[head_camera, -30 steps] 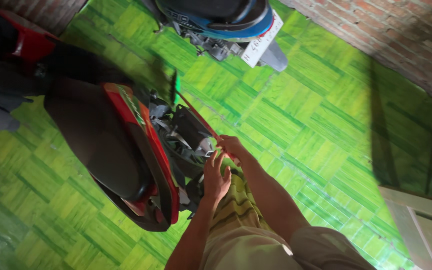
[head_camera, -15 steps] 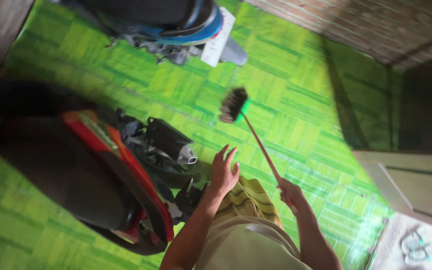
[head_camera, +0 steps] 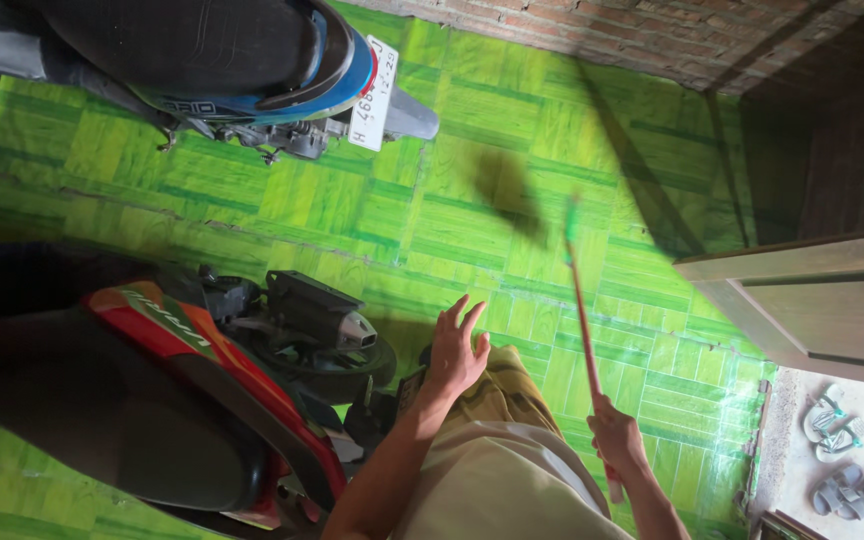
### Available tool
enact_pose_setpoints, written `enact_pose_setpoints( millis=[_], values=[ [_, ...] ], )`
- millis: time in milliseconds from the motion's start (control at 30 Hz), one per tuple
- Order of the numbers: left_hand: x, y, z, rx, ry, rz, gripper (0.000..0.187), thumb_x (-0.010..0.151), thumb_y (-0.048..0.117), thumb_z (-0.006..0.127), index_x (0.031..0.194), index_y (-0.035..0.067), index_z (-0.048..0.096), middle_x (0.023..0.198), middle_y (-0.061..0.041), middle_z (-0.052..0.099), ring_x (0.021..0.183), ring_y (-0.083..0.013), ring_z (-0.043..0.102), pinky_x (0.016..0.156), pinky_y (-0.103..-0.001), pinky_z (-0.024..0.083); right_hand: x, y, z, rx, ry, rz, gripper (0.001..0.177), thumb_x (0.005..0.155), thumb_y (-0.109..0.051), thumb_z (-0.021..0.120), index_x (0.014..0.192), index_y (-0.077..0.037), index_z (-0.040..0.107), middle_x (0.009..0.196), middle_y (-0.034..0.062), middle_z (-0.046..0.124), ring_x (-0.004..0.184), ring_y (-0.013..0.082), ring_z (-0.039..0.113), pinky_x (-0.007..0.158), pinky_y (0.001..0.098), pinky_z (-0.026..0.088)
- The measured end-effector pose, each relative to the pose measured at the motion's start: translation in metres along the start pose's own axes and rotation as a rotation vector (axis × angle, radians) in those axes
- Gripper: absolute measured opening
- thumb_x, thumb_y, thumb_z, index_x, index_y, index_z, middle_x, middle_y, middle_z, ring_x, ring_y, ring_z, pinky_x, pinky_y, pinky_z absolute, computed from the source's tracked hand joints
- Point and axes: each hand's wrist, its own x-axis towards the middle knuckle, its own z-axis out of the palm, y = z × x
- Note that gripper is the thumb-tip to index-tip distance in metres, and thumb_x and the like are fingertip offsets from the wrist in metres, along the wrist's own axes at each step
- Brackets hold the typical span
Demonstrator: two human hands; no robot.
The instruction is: The person sweeps a green tiled floor using a broom, pushing debris toward an open doorway while holding a bundled cloth in their other hand. They move around a motorcycle and sweep dirt out of the entryway.
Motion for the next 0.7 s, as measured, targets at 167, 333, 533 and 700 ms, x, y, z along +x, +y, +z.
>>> enact_pose_setpoints(
  millis=[167,333,533,700],
  values=[
    [0.003,0.0,-0.001,-0.018,0.058,0.021,0.06,0.089,0.014,0.069,0.146,0.012,0.05,0.15,-0.022,0.046,0.131,-0.0443,0.051,0.117,-0.059,0.035,-0.006,-0.044,0.001,0.113,-0.264,-0.095,0.052,0.094,-0.017,0.066,0.145,-0.022,0.062,0.076,0.0116,0.073,0.049,0.0151,0.053,0.047,0.0344,0.049],
    [0.007,-0.011,-0.011,0.026,0.094,-0.029,0.06,0.091,0.014,0.067,0.147,0.011,0.048,0.15,-0.022,0.044,0.133,-0.0456,0.049,0.114,-0.057,0.038,0.013,-0.149,0.062,0.07,-0.606,-0.302,0.051,0.097,-0.021,0.064,0.147,-0.026,0.062,0.074,0.0038,0.056,0.058,0.0074,0.043,0.054,0.0282,0.043],
    [0.016,-0.027,-0.027,0.124,0.221,-0.062,0.06,0.091,0.008,0.063,0.148,0.009,0.047,0.152,-0.021,0.045,0.137,-0.0447,0.047,0.118,-0.06,0.035,0.094,-0.258,0.186,-0.096,-0.635,-0.815,0.034,0.097,-0.017,0.064,0.131,-0.014,0.069,0.103,0.0046,0.077,0.079,0.0106,0.066,0.065,0.0279,0.054],
    [0.036,-0.027,-0.033,0.121,0.236,-0.123,0.063,0.087,0.011,0.066,0.147,0.011,0.047,0.149,-0.022,0.045,0.134,-0.0454,0.047,0.115,-0.059,0.034,0.16,-0.307,0.175,0.212,-0.585,-0.32,0.021,0.095,-0.018,0.064,0.115,-0.012,0.065,0.086,0.0044,0.064,0.063,0.0145,0.054,0.054,0.031,0.044]
  ],
)
